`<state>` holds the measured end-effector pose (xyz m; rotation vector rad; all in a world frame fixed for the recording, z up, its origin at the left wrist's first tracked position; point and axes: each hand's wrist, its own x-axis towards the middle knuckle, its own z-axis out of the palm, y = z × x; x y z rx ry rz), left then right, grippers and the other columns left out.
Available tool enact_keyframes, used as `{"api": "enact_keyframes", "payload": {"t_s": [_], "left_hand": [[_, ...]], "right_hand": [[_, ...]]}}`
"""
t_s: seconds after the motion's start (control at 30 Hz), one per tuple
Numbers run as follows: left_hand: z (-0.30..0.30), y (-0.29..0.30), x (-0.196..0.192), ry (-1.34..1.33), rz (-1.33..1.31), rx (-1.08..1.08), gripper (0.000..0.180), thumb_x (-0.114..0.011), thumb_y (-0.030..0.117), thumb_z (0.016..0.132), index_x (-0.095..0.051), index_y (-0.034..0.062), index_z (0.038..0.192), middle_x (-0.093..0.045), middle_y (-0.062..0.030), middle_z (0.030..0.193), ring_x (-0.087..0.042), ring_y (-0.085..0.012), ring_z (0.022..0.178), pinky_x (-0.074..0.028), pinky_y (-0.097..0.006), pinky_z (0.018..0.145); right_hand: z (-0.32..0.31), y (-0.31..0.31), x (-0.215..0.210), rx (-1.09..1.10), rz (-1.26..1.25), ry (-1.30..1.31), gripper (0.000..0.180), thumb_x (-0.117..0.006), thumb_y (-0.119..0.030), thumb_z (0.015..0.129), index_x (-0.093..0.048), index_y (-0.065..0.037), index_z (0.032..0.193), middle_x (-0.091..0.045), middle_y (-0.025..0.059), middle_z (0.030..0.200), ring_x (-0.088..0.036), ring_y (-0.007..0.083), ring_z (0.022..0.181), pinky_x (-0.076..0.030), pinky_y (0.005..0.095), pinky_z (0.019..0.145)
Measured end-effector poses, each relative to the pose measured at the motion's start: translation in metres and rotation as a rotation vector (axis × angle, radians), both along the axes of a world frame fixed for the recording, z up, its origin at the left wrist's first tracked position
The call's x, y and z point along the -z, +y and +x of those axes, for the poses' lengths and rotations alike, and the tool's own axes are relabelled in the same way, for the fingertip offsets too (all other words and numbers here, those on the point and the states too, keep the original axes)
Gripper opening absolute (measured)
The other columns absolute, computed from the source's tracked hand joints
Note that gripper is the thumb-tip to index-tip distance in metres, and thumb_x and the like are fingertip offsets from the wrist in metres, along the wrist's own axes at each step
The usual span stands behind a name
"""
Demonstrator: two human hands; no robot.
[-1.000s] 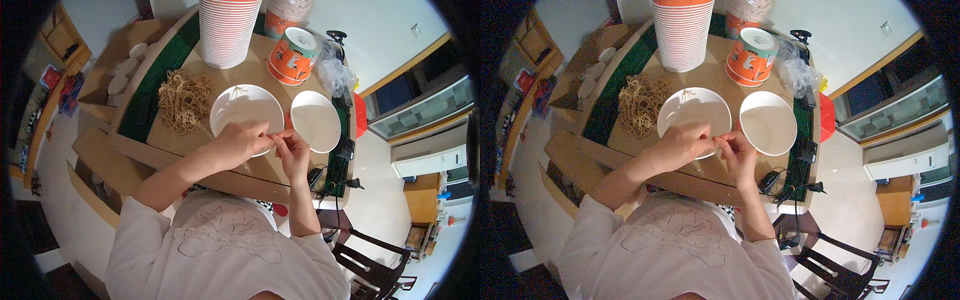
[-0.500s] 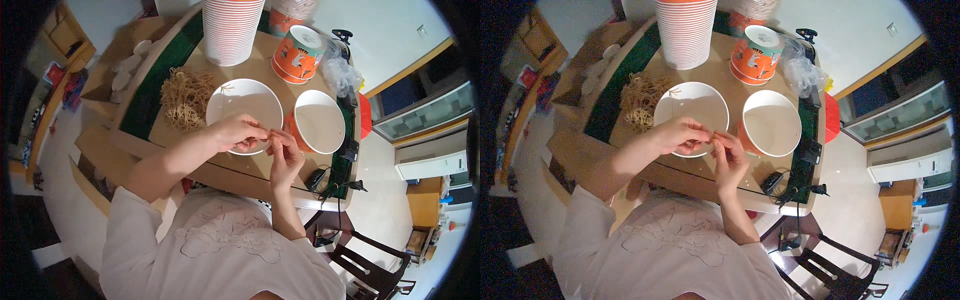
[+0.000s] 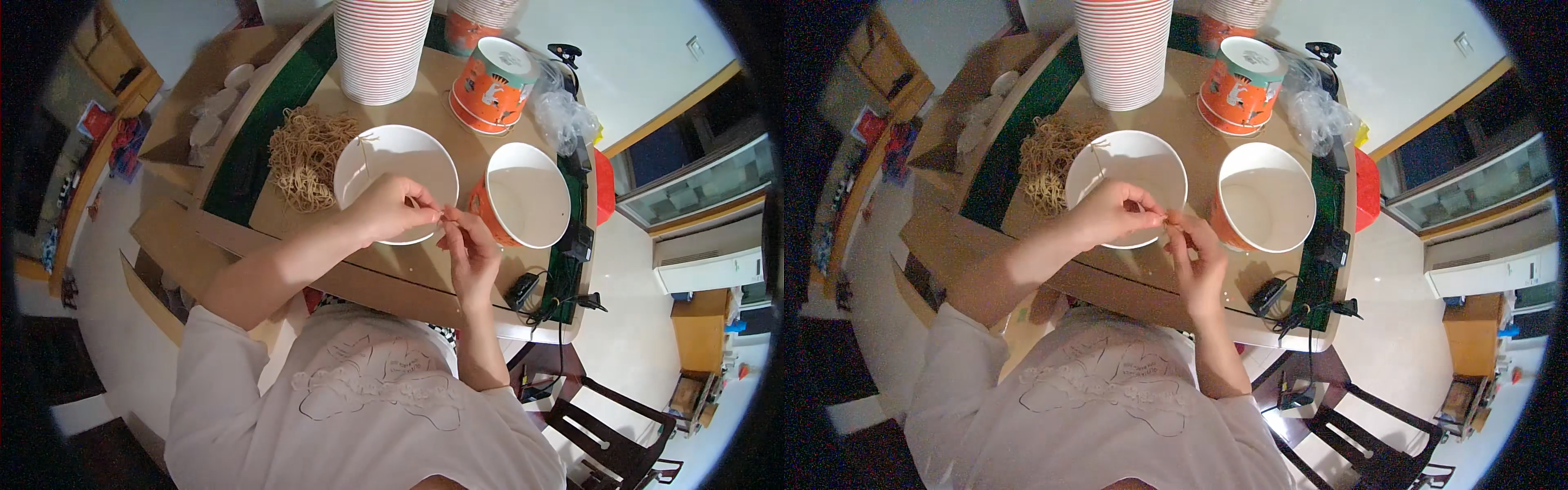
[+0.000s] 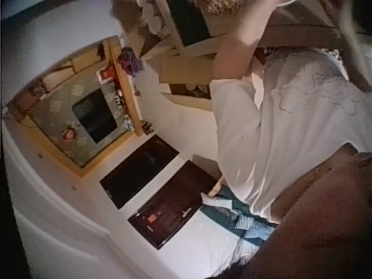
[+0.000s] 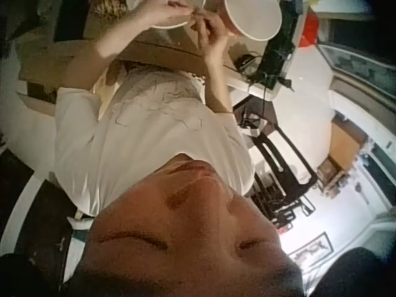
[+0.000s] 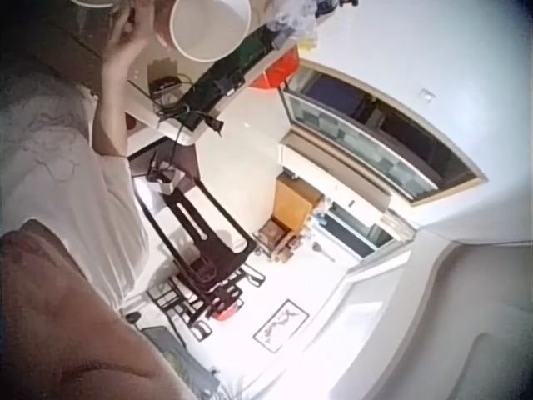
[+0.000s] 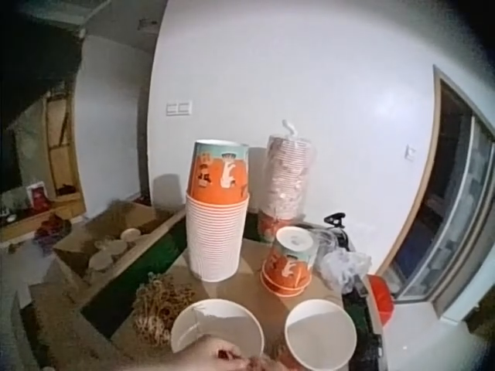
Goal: The recorder is tying thin elastic bands or strings around the rims of paper cups and stacking them on a table.
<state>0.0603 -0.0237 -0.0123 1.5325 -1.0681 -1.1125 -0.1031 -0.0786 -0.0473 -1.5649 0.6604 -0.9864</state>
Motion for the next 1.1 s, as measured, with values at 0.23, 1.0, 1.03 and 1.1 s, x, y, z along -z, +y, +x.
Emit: {"api": "enact_keyframes", "payload": {"t_s": [0.23,1.0,1.03,1.1], "left_hand": [[-0.003,0.004,0.0,-0.071,-0.058,-0.001,0.015,-0.063,0.011,0.084,-0.069,-0.0017,0.089,-0.067,-0.0055,0.074,-0.057,-0.0082,0.062,-0.046,-0.023,0.059],[-0.005,0.0,0.002,-0.186,-0.323,-0.102,0.007,-0.061,0.003,0.082,-0.056,-0.0021,0.084,-0.065,-0.0094,0.077,-0.065,-0.0157,0.072,-0.051,-0.029,0.063],[-0.006,0.001,0.001,-0.187,-0.323,-0.101,0.007,-0.061,0.003,0.082,-0.056,-0.0021,0.084,-0.065,-0.0094,0.077,-0.065,-0.0157,0.072,-0.051,-0.029,0.063],[-0.006,0.001,-0.002,-0.179,-0.301,-0.12,0.008,-0.061,0.003,0.083,-0.056,-0.0021,0.085,-0.065,-0.0103,0.079,-0.065,-0.0158,0.074,-0.051,-0.029,0.064]], "right_hand": [[0.0,-0.015,-0.002,-0.046,-0.225,0.125,0.01,-0.063,0.0,0.086,-0.064,0.002,0.095,-0.066,0.0059,0.084,-0.061,0.0087,0.07,-0.05,0.0216,0.063],[0.006,-0.011,-0.004,-0.016,-0.212,0.133,0.013,-0.064,0.002,0.084,-0.06,0.001,0.097,-0.063,0.0033,0.086,-0.059,0.0065,0.071,-0.049,0.0206,0.063],[0.007,-0.012,-0.002,-0.017,-0.212,0.139,0.013,-0.065,0.002,0.084,-0.061,0.001,0.096,-0.063,0.0025,0.085,-0.059,0.0056,0.07,-0.048,0.0197,0.062],[0.007,-0.013,-0.002,-0.019,-0.212,0.143,0.013,-0.066,0.001,0.083,-0.061,0.0,0.095,-0.063,0.0018,0.083,-0.058,0.0047,0.068,-0.046,0.0188,0.06]]}}
